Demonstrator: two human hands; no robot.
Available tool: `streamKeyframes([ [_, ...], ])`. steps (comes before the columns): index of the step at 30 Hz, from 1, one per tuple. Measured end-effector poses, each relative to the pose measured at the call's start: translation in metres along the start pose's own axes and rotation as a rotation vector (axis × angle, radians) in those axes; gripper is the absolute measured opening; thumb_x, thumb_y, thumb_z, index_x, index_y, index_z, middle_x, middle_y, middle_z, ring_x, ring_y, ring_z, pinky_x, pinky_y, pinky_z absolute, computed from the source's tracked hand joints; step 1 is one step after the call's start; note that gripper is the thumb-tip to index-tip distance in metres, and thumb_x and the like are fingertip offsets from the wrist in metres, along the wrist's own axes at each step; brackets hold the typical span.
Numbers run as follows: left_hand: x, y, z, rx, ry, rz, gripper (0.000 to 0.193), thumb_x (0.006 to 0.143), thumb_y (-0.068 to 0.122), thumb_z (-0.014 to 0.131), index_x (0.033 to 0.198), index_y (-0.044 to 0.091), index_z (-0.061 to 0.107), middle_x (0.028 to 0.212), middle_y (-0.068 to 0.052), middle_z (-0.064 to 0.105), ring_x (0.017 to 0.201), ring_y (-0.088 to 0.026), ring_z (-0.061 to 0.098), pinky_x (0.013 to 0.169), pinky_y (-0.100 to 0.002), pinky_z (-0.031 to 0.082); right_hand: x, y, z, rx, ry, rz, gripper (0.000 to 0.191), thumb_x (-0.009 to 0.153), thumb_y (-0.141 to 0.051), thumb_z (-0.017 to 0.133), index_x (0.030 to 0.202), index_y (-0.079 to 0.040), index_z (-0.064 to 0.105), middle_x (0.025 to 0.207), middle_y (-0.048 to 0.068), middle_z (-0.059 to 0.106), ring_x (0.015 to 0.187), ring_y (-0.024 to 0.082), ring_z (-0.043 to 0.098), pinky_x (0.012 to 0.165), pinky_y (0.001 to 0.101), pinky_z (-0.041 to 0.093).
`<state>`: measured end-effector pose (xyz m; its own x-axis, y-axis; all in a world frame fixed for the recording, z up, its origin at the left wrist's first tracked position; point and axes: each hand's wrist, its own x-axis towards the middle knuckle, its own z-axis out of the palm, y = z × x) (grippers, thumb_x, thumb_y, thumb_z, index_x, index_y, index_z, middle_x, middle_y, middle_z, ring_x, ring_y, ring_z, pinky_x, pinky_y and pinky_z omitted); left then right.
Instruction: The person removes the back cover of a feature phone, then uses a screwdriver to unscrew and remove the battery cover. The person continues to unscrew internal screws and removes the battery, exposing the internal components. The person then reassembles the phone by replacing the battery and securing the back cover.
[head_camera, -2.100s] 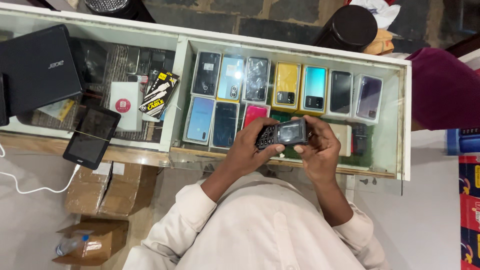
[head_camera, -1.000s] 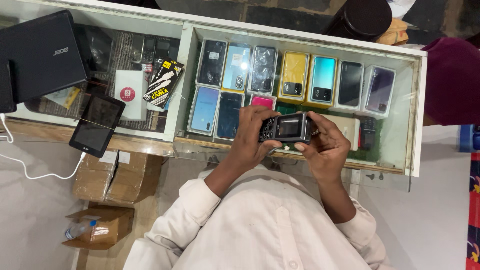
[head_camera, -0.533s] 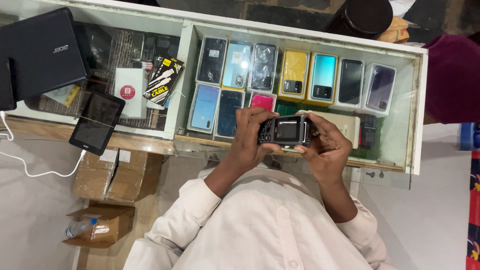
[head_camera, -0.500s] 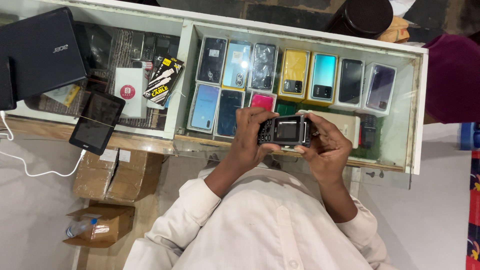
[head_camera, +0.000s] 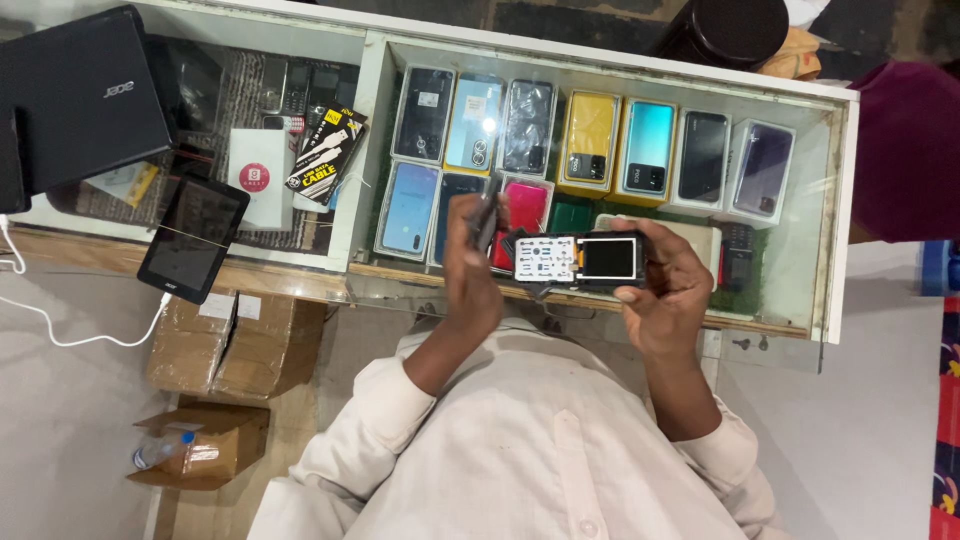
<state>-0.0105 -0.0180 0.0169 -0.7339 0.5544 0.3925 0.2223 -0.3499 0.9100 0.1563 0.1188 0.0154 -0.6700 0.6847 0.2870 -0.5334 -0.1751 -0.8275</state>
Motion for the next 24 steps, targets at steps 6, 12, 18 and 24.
streamKeyframes([
  [6,0.009,-0.015,-0.017,-0.349,0.044,-0.422,0.067,0.103,0.062,0.036,0.135,0.006,0.051,0.094,-0.012,0.071,0.079,-0.016,0.07,0.066,-0.03,0.059,-0.002,0.0,-0.018,0.213,0.006,0.072,0.07,0.085,0.002,0.085,0.148,0.003,0.054,0.146,0.02,0.062,0.134,0.024,0.063,0.121,0.0408,0.049],
  [12,0.008,-0.039,-0.039,-0.056,-0.004,-0.693,0.039,0.103,0.039,0.052,0.126,0.008,0.057,0.075,-0.009,0.072,0.054,-0.01,0.062,0.047,-0.023,0.045,0.001,0.002,-0.025,0.296,-0.039,0.08,0.07,0.087,0.003,0.083,0.149,0.001,0.052,0.149,0.021,0.059,0.137,0.026,0.062,0.122,0.0431,0.048],
  [18,0.001,-0.088,-0.059,0.352,0.053,-0.467,0.028,0.098,0.009,0.064,0.124,0.001,0.064,0.089,-0.013,0.075,0.066,-0.012,0.057,0.058,-0.028,0.045,-0.003,-0.001,-0.023,0.277,-0.08,0.085,0.07,0.086,0.004,0.084,0.149,-0.001,0.053,0.148,0.02,0.06,0.132,0.027,0.062,0.121,0.0442,0.05],
  [24,-0.004,-0.104,-0.073,0.711,-0.04,-0.351,0.049,0.087,0.007,0.071,0.133,-0.005,0.059,0.103,-0.021,0.074,0.082,-0.028,0.071,0.074,-0.039,0.057,-0.005,-0.009,-0.016,0.218,-0.089,0.075,0.07,0.084,0.003,0.086,0.146,-0.002,0.055,0.143,0.019,0.062,0.132,0.032,0.063,0.116,0.0482,0.051],
])
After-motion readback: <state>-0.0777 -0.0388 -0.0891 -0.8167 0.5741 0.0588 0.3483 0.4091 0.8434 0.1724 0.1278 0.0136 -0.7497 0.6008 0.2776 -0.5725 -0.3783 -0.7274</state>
